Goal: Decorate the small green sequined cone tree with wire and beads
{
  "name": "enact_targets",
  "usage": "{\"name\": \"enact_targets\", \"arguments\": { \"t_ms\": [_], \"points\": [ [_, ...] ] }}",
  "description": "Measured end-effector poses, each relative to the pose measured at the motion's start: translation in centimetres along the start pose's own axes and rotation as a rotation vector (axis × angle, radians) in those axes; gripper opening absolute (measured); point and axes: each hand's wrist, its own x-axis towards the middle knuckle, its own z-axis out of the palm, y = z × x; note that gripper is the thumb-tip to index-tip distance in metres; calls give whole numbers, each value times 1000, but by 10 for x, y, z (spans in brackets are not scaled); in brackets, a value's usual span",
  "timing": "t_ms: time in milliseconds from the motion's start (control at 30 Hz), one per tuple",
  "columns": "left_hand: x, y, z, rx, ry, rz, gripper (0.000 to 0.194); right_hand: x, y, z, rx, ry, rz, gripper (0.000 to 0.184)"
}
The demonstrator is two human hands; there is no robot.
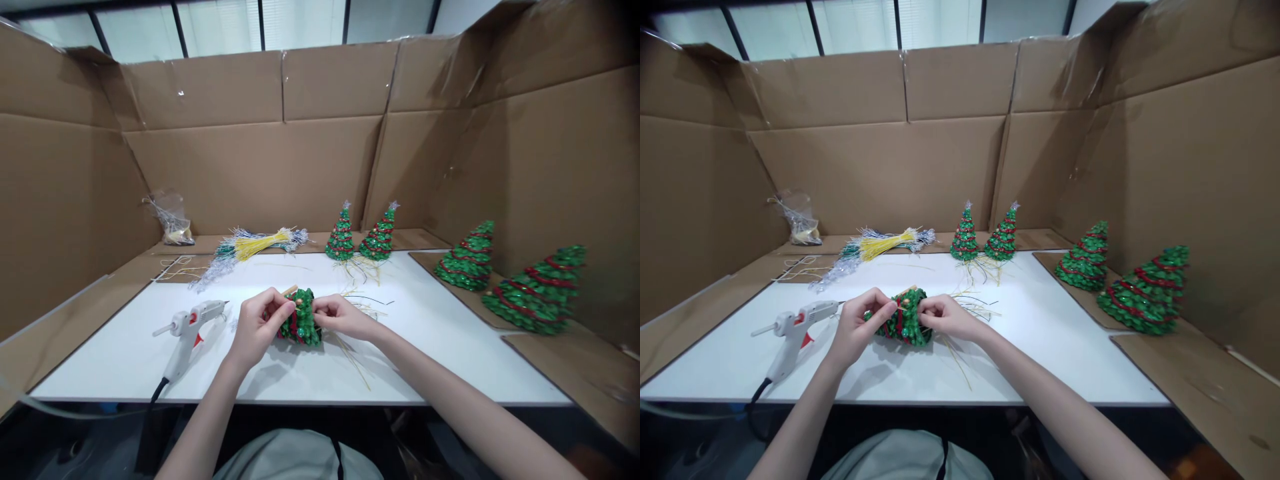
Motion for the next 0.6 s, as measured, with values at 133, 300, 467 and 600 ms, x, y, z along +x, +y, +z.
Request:
{"name": "enact_targets", "arguments": {
  "t_ms": [133,300,467,600],
  "points": [
    [0,0,0,2,-4,-4,26,0,3,0,5,5,14,25],
    [-1,0,-1,3,0,-8,26,1,3,0,2,4,22,26],
    [1,1,-1,25,-1,7,26,1,0,1,9,-1,34,28],
    [1,0,-3,83,9,22,24,1,1,0,-10,-3,17,31]
  ]
}}
